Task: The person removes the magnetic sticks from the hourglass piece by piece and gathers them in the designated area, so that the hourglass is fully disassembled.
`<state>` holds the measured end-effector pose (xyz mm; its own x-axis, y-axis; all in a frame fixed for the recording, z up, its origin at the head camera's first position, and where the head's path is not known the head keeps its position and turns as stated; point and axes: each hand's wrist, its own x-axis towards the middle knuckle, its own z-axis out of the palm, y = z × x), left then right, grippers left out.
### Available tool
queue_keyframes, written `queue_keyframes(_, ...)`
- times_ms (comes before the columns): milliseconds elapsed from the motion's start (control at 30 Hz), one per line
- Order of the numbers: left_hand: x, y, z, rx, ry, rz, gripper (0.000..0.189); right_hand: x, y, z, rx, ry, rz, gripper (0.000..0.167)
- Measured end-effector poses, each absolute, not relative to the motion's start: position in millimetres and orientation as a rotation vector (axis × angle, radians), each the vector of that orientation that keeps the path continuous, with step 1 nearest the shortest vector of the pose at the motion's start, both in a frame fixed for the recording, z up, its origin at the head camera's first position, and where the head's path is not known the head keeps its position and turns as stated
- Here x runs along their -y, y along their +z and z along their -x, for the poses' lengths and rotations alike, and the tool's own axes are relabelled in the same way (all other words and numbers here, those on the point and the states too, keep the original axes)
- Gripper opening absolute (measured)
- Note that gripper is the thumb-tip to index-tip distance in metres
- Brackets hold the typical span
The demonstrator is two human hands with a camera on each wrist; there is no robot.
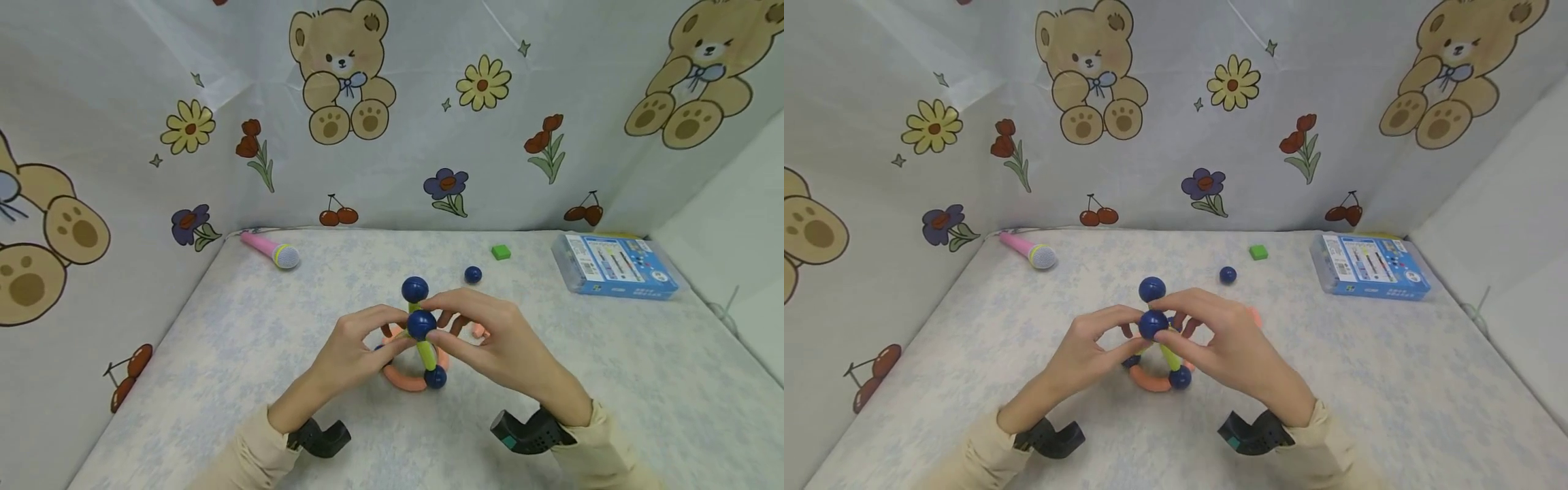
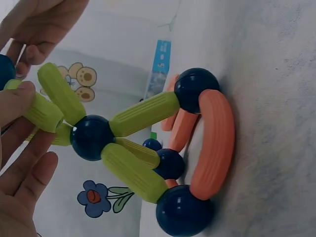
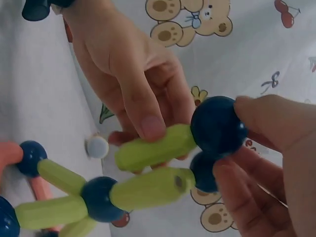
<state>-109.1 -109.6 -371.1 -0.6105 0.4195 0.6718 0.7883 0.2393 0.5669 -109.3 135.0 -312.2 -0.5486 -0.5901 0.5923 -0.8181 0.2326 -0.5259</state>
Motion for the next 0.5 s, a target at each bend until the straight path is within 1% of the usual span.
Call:
queue_keyframes(100, 108.6, -379.7, 111.0, 2.09, -1.333, 1.12, 0.028, -126.1, -315.7, 105.0, 2.206, 1.185, -1.333, 0.035)
queue_keyframes(333, 109.2, -391.0, 117.4, 2.005, -1.327, 1.1, 0.027, -115.2, -320.9, 102.2, 2.207, 1.032, -1.297, 0.051)
queue_keyframes(500, 111.2, -391.6, 116.8, 2.0, -1.305, 1.107, 0.029, -111.4, -321.9, 101.3, 2.19, 1.072, -1.292, 0.046)
